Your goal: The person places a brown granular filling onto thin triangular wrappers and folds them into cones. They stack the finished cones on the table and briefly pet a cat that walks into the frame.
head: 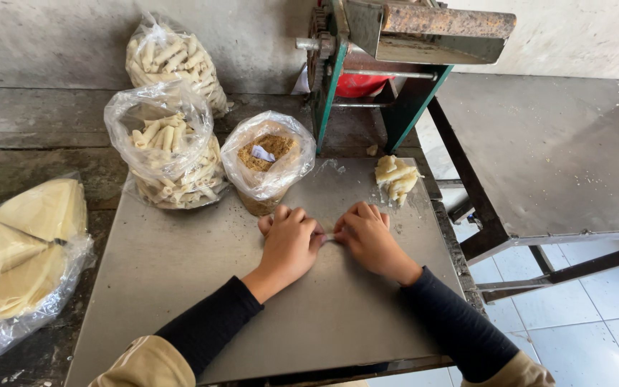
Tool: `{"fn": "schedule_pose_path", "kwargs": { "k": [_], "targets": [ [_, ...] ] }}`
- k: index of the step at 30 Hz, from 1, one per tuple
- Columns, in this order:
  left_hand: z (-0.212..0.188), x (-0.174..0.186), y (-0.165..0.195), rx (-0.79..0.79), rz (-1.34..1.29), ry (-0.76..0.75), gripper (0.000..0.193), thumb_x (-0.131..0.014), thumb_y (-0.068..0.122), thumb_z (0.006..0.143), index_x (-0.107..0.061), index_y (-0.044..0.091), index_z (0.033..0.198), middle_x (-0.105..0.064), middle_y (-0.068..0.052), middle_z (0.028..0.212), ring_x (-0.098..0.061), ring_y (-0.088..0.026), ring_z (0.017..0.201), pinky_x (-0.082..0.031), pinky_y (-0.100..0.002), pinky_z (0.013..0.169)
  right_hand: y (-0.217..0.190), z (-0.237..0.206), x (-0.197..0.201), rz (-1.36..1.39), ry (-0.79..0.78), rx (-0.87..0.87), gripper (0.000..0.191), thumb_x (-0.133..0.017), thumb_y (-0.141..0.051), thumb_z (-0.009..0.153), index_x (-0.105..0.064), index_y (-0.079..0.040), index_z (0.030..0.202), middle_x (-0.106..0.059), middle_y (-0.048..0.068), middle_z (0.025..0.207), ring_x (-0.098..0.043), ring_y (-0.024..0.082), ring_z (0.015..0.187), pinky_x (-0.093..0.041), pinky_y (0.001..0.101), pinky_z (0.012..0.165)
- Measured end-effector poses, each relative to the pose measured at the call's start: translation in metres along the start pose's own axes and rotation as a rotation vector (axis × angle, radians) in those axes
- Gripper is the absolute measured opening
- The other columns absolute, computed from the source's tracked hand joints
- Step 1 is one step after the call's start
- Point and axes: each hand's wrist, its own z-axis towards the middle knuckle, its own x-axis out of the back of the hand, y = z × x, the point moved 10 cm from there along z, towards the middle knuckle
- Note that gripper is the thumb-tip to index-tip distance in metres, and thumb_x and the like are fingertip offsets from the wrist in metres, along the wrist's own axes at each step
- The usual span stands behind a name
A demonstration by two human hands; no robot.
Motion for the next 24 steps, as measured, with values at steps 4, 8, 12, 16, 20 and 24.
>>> {"fn": "schedule_pose_path", "kwargs": {
  "k": [4, 8, 12, 16, 20, 24],
  "targets": [
    [0.001, -0.002, -0.015, 0.164, -0.111, -0.064, 0.013, -0.083, 0.029, 0.078, -0.079, 0.019, 0.083, -0.065, 0.0, 0.093, -0.051, -0.026, 0.099, -0.027, -0.049, 0.08, 0.008, 0.003, 0.001, 0.12, -0.009, -0.118, 0.013, -0.079, -0.021, 0.084, -0.077, -0.017, 0.096, -0.056, 0.005, 0.106, -0.05, 0.025, 0.111, -0.03, 0.042, 0.098],
    [0.004, 0.004, -0.014, 0.119, -0.091, 0.015, 0.007, -0.08, 0.026, 0.08, -0.08, 0.02, 0.085, -0.063, 0.0, 0.092, -0.052, -0.025, 0.097, -0.027, -0.047, 0.079, -0.005, 0.004, 0.01, 0.119, 0.032, -0.005, 0.012, -0.076, -0.017, 0.084, -0.077, -0.018, 0.097, -0.057, 0.005, 0.111, -0.052, 0.025, 0.113, -0.034, 0.0422, 0.1],
    [-0.004, 0.013, 0.011, -0.117, 0.016, 0.06, 0.011, -0.078, 0.03, 0.082, -0.08, 0.02, 0.084, -0.062, 0.001, 0.09, -0.051, -0.024, 0.095, -0.028, -0.046, 0.083, -0.029, -0.014, 0.021, -0.18, 0.075, 0.173, 0.031, -0.067, -0.005, 0.082, -0.078, -0.023, 0.104, -0.059, 0.006, 0.124, -0.051, 0.026, 0.122, -0.037, 0.0446, 0.102],
    [0.003, 0.021, 0.015, -0.113, 0.059, 0.098, 0.01, -0.076, 0.028, 0.086, -0.079, 0.019, 0.082, -0.06, 0.002, 0.088, -0.051, -0.023, 0.096, -0.028, -0.045, 0.086, -0.056, -0.027, 0.006, -0.628, 0.108, 0.31, 0.052, -0.061, -0.005, 0.078, -0.07, -0.014, 0.128, -0.053, 0.012, 0.142, -0.047, 0.028, 0.132, -0.036, 0.0488, 0.106],
    [0.004, 0.026, 0.018, -0.16, 0.153, 0.195, 0.011, -0.073, 0.019, 0.086, -0.078, 0.015, 0.095, -0.059, 0.0, 0.091, -0.051, -0.022, 0.097, -0.028, -0.044, 0.083, -0.05, -0.01, -0.004, -0.64, 0.141, 0.335, 0.045, -0.057, -0.011, 0.089, -0.063, -0.01, 0.133, -0.046, 0.017, 0.152, -0.044, 0.032, 0.135, -0.034, 0.0519, 0.108],
    [0.0, 0.009, 0.019, -0.168, 0.148, 0.109, 0.01, -0.071, 0.011, 0.083, -0.077, 0.014, 0.091, -0.059, 0.0, 0.09, -0.052, -0.022, 0.098, -0.028, -0.045, 0.084, -0.038, 0.001, -0.001, -0.53, 0.119, 0.296, 0.055, -0.058, -0.003, 0.082, -0.064, -0.014, 0.136, -0.043, 0.017, 0.153, -0.04, 0.035, 0.138, -0.031, 0.0547, 0.109]
  ]
}}
